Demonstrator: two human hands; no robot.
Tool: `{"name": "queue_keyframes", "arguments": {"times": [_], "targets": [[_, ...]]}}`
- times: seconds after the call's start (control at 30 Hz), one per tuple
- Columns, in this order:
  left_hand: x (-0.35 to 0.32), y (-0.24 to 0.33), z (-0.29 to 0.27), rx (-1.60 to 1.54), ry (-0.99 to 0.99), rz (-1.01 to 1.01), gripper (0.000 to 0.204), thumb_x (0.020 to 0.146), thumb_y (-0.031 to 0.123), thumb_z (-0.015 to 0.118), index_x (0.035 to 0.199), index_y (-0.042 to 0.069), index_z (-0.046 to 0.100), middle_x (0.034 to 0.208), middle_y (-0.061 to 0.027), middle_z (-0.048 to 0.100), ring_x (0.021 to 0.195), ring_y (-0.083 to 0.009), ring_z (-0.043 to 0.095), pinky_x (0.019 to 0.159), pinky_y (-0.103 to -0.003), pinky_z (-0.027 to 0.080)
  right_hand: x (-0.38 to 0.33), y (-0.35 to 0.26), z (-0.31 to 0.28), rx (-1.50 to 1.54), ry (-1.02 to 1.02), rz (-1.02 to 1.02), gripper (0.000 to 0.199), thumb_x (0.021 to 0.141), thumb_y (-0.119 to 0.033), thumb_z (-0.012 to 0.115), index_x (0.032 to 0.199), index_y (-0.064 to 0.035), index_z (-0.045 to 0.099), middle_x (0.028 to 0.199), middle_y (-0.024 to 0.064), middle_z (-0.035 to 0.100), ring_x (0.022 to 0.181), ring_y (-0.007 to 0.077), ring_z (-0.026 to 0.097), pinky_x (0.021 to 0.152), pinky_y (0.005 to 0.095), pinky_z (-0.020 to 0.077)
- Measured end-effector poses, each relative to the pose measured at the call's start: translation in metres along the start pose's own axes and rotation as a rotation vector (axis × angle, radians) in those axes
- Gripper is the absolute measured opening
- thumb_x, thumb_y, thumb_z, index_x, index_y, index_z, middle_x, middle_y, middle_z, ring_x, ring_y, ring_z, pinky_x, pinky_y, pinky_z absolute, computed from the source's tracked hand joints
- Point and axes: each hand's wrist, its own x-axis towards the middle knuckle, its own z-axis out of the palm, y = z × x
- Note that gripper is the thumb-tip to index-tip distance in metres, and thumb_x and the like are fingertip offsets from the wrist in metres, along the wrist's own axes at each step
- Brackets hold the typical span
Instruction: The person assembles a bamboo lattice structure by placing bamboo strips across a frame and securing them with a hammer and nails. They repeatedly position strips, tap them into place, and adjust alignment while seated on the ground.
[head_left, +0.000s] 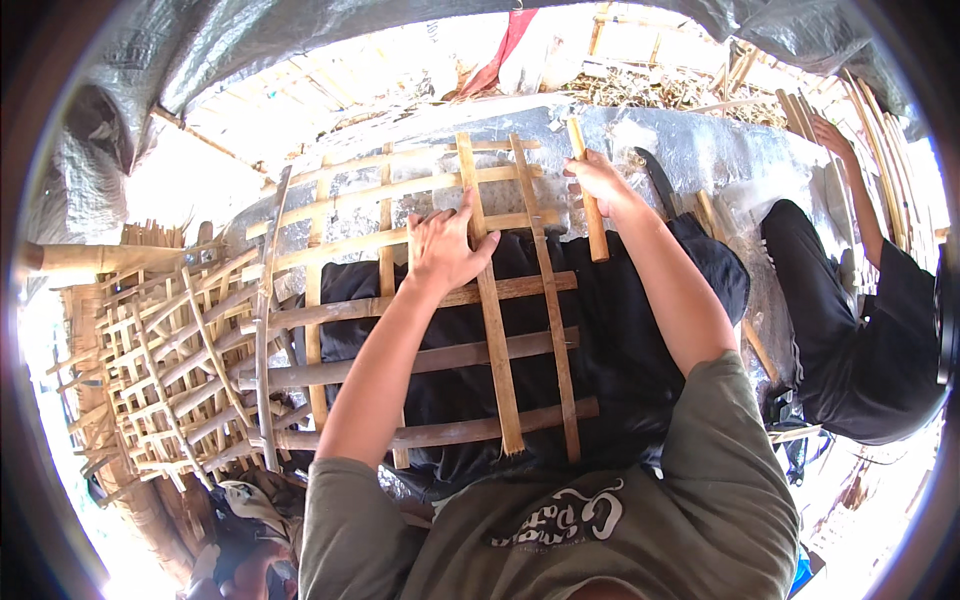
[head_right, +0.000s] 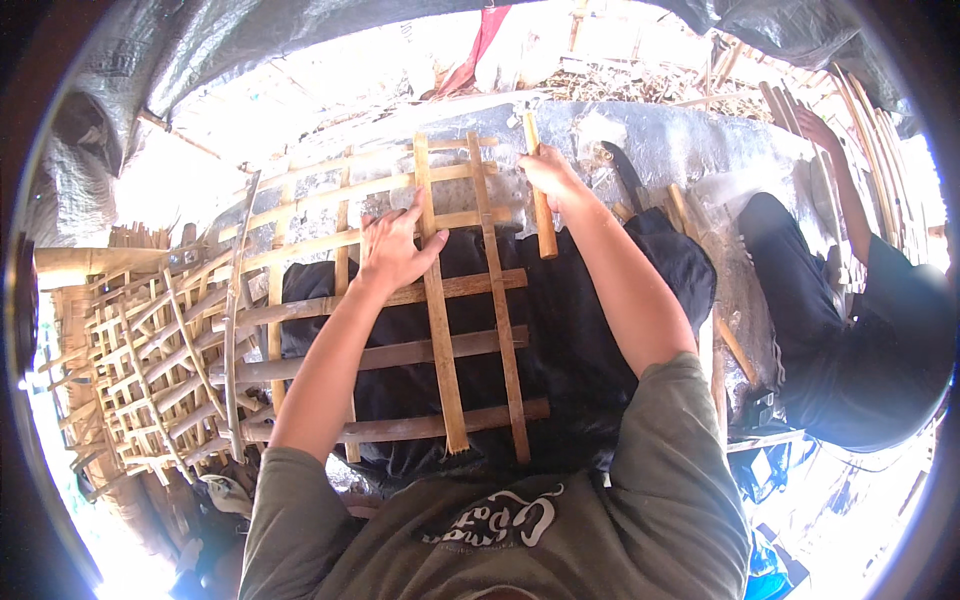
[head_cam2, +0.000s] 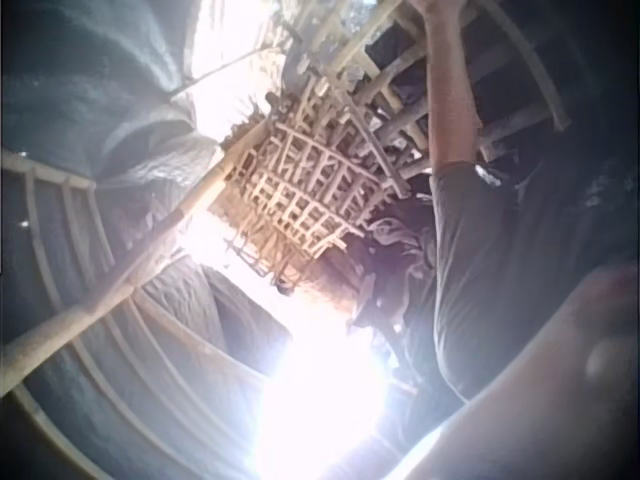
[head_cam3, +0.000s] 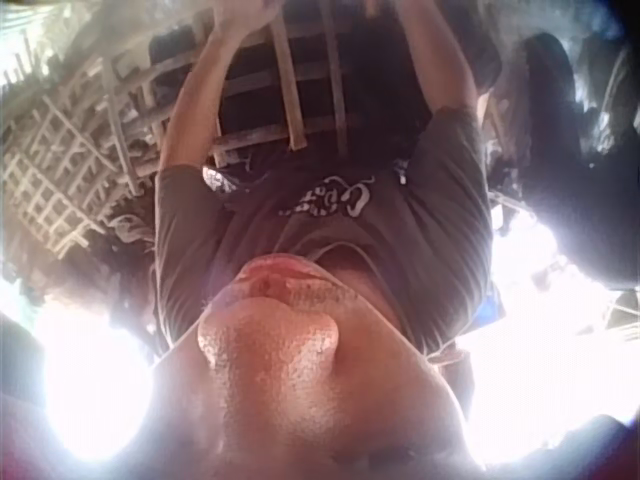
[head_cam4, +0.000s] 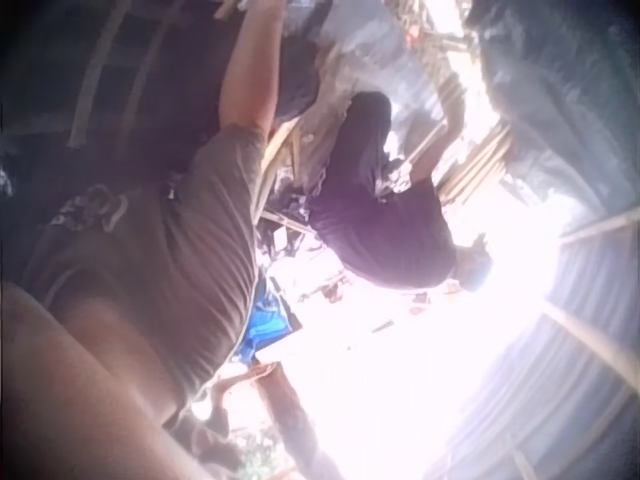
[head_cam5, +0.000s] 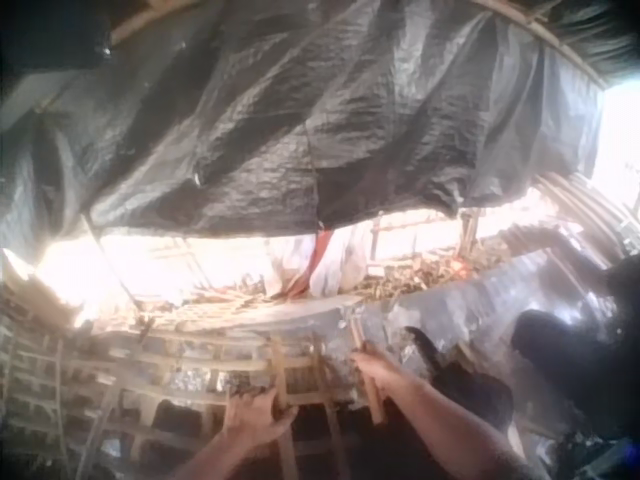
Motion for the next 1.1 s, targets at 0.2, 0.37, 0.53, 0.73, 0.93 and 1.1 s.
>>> {"name": "queue_keyframes", "arguments": {"times": [0.2,0.37,0.53,0.73,0.93,1.1], "targets": [[0.007,-0.008,-0.003,-0.009,-0.147,0.002,0.082,0.089,0.06,0.049,0.153,0.015,0.027,0.119,-0.0189,0.064,0.117,-0.032,0.057,0.11,-0.053,0.026,-0.003,-0.005,-0.002,0.158,-0.017,0.022,0.034,0.097,-0.028,0.057,0.122,-0.0051,0.05,0.115,0.0108,0.061,0.091,0.0241,0.06,0.069,0.0434,0.0521],[0.011,-0.006,0.002,0.027,-0.162,-0.026,0.082,0.088,0.061,0.049,0.154,0.018,0.025,0.119,-0.0191,0.065,0.119,-0.0329,0.057,0.113,-0.055,0.023,0.001,-0.005,-0.005,0.169,-0.017,0.022,0.036,0.097,-0.028,0.058,0.123,-0.0053,0.05,0.115,0.0109,0.061,0.093,0.0244,0.061,0.067,0.0428,0.053],[0.009,-0.01,0.012,0.063,-0.127,-0.053,0.083,0.087,0.06,0.051,0.154,0.017,0.026,0.116,-0.0177,0.067,0.116,-0.0333,0.059,0.113,-0.059,0.021,0.007,0.002,-0.002,0.147,-0.059,0.012,0.042,0.095,-0.032,0.061,0.125,-0.0042,0.05,0.118,0.0104,0.062,0.098,0.0262,0.061,0.071,0.0435,0.0559],[0.003,-0.002,0.006,0.052,-0.005,0.023,0.079,0.087,0.059,0.054,0.148,0.011,0.039,0.108,-0.0202,0.069,0.107,-0.0357,0.064,0.105,-0.054,0.034,-0.009,0.003,-0.008,0.162,-0.059,-0.011,0.042,0.095,-0.029,0.061,0.125,-0.0018,0.05,0.12,0.0141,0.062,0.1,0.0277,0.063,0.074,0.0435,0.0569],[0.001,-0.003,0.011,0.095,-0.025,-0.001,0.083,0.087,0.063,0.053,0.15,0.012,0.035,0.118,-0.0213,0.065,0.118,-0.035,0.057,0.11,-0.056,0.027,-0.016,0.003,-0.011,0.192,-0.067,-0.025,0.044,0.094,-0.027,0.061,0.126,0.0,0.049,0.118,0.0156,0.062,0.099,0.0276,0.064,0.076,0.0433,0.0567],[0.001,-0.004,0.01,0.075,-0.005,0.029,0.084,0.089,0.064,0.05,0.15,0.01,0.034,0.12,-0.0207,0.064,0.119,-0.0336,0.057,0.111,-0.057,0.027,-0.009,0.012,-0.019,0.25,-0.136,-0.088,0.046,0.093,-0.028,0.063,0.126,0.001,0.049,0.119,0.0164,0.063,0.099,0.0274,0.064,0.078,0.0426,0.0562]]}}
